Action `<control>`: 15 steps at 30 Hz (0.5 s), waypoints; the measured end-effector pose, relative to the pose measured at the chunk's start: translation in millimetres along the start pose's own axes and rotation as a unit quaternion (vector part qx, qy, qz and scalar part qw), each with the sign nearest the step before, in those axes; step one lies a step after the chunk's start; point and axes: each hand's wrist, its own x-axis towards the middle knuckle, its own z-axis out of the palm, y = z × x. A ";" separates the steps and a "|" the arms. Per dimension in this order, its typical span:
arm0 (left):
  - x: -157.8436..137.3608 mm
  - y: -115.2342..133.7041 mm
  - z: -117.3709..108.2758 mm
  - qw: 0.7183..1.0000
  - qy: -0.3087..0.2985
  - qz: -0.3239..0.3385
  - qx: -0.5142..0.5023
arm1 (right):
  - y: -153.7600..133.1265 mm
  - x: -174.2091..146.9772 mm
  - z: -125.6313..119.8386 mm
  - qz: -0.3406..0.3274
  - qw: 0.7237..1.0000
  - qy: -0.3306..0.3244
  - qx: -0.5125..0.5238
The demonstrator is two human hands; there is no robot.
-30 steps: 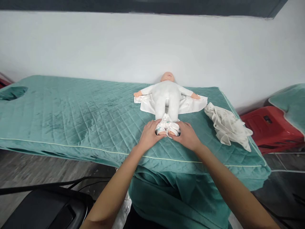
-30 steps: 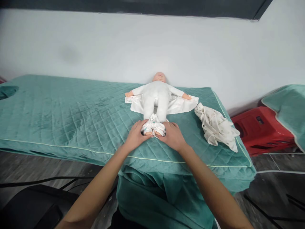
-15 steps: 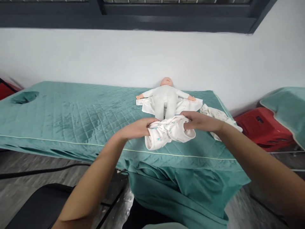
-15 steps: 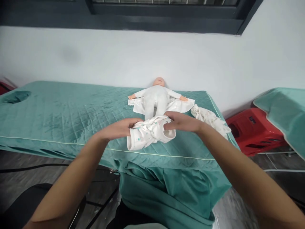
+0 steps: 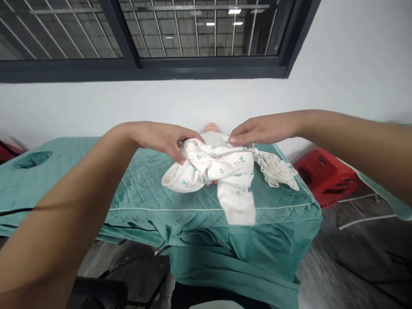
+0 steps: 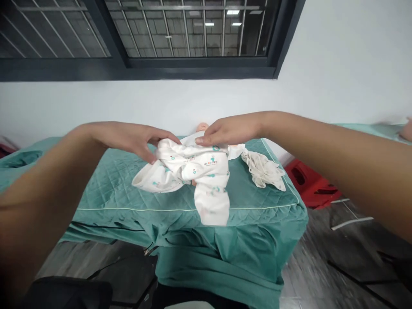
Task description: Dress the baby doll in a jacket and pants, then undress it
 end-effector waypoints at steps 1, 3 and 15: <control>-0.1 7.2 -3.4 1.000 0.001 -0.002 0.012 | -4.2 3.3 -2.6 -0.006 1.000 -0.030 -0.005; -1.2 17.5 -7.8 0.998 0.045 -0.010 0.046 | -16.6 9.9 -7.5 -0.015 0.996 -0.091 -0.011; -42.2 36.4 -1.5 0.954 0.251 0.018 0.164 | -63.6 30.9 -34.0 -0.064 0.995 -0.057 -0.055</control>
